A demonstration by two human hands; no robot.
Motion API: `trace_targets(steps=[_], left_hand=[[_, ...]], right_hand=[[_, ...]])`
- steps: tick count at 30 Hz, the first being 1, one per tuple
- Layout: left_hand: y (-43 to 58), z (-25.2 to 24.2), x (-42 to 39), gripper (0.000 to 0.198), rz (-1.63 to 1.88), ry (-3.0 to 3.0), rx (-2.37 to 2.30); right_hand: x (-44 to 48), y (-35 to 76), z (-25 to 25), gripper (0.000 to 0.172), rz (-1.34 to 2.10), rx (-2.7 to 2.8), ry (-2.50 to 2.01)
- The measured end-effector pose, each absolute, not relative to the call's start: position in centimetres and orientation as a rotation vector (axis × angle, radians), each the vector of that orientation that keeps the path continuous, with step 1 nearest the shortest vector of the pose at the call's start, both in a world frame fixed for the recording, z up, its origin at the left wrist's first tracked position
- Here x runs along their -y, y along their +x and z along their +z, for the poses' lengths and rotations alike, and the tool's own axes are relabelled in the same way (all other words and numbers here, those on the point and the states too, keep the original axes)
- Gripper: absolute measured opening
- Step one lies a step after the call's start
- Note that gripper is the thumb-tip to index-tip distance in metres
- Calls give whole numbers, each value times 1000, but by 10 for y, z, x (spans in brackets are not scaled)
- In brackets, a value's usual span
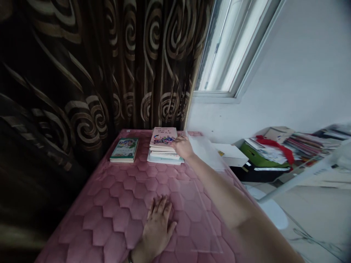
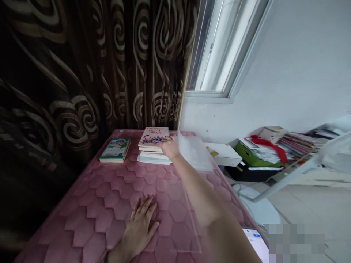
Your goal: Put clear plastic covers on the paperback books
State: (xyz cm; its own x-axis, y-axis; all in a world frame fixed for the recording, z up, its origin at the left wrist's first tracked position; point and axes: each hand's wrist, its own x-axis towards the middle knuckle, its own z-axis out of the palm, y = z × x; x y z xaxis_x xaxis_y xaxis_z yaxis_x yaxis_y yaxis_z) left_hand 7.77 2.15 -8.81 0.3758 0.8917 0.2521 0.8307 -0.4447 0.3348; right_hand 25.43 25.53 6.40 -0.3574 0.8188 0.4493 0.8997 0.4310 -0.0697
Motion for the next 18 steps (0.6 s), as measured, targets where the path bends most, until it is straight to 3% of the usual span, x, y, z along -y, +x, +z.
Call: trace_targets(steps=[5, 8, 12, 18], left_hand=[[60, -45, -67, 46, 802, 2195, -1553], [46, 12, -135, 35, 936, 2017, -1743], [43, 70, -227, 30, 833, 1870, -1918], [55, 81, -282, 20, 775, 1682, -1996]], right_hand=[[-259, 259, 56, 35, -94, 2033, -1631], [-266, 265, 53, 34, 33, 1969, -1704], [-274, 267, 51, 29, 153, 1912, -1703], [-281, 262, 48, 27, 288, 1822, -1677]])
